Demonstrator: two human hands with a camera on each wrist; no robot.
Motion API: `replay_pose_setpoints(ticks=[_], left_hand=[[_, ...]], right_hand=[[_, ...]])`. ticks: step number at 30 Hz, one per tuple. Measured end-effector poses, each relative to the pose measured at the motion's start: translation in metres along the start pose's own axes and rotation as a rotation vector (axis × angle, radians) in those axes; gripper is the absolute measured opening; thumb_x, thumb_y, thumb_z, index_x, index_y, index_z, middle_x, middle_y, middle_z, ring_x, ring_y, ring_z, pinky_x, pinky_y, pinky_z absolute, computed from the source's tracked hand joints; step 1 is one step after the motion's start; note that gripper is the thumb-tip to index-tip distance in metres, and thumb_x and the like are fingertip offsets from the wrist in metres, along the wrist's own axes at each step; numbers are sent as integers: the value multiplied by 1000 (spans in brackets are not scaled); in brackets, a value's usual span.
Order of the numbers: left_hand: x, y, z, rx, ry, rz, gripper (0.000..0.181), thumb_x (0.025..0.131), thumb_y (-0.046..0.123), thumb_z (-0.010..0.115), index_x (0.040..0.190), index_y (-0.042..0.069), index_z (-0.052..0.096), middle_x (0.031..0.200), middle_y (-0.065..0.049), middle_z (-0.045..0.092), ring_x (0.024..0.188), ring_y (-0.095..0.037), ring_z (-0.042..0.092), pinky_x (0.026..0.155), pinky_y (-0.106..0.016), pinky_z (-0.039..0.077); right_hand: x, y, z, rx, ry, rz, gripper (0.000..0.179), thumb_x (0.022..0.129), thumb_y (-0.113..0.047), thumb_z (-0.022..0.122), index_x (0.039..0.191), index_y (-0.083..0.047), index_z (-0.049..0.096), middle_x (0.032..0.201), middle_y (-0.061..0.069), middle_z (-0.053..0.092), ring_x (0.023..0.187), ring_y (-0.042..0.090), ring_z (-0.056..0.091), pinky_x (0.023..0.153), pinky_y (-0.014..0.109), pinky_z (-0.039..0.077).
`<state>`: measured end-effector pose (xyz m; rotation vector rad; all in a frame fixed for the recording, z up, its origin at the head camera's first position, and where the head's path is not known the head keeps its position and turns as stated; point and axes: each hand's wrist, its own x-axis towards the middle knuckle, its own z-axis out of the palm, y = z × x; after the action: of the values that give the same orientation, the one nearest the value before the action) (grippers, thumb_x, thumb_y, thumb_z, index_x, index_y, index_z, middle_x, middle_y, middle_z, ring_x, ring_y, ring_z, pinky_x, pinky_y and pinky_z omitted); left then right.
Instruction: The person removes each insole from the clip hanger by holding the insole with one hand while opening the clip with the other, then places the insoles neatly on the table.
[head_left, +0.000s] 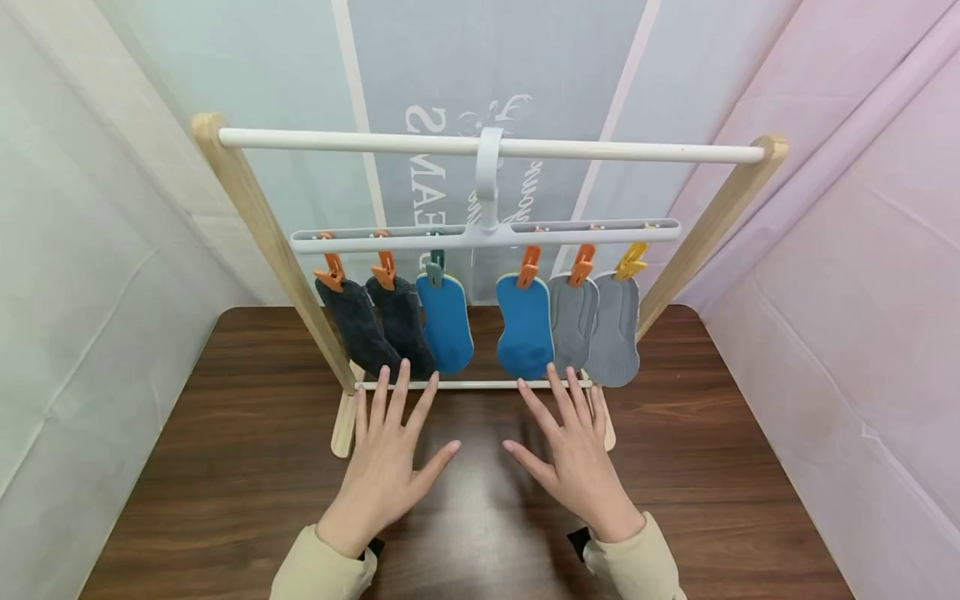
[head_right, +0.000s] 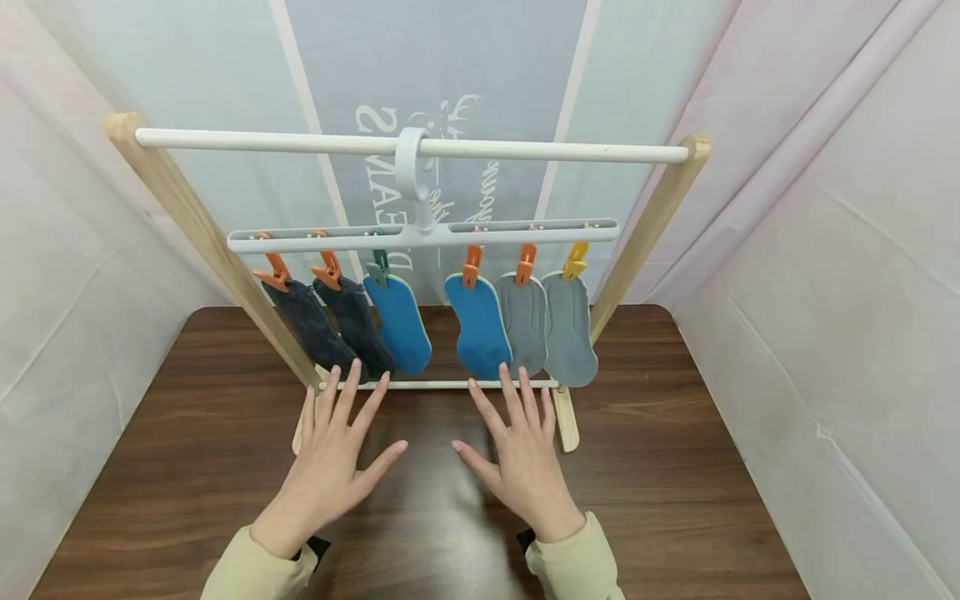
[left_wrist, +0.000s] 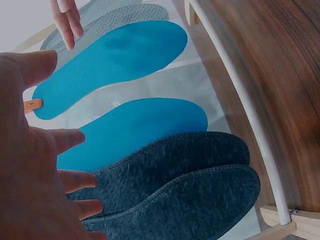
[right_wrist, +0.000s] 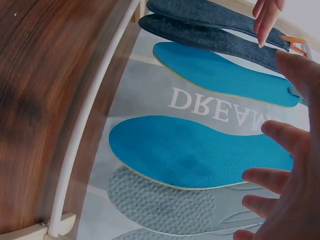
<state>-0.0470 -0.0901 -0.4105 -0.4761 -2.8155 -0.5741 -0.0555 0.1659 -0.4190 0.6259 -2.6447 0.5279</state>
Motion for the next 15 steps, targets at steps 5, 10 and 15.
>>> replay_pose_setpoints(ticks=[5, 10, 15], left_hand=[[5, 2, -1, -17, 9, 36, 78, 90, 52, 59, 154, 22, 24, 162, -11, 7, 148, -36, 7, 117, -59, 2], [13, 4, -1, -31, 65, 89, 71, 93, 40, 61, 152, 14, 30, 159, -17, 18, 147, -35, 14, 118, -54, 7], [20, 9, 0, -52, 156, 144, 64, 92, 29, 64, 145, 5, 39, 153, -22, 29, 142, -36, 26, 120, -47, 12]], right_hand=[[0, 2, 0, 90, 36, -3, 65, 91, -48, 61, 146, -19, 43, 153, 22, 30, 141, 45, 23, 114, 61, 10], [1, 5, 1, 167, 129, -22, 56, 91, -32, 66, 140, -11, 50, 145, 25, 41, 137, 45, 31, 112, 58, 21], [4, 9, -2, 220, 196, -12, 49, 91, -27, 66, 133, -4, 55, 137, 24, 49, 133, 41, 39, 112, 53, 28]])
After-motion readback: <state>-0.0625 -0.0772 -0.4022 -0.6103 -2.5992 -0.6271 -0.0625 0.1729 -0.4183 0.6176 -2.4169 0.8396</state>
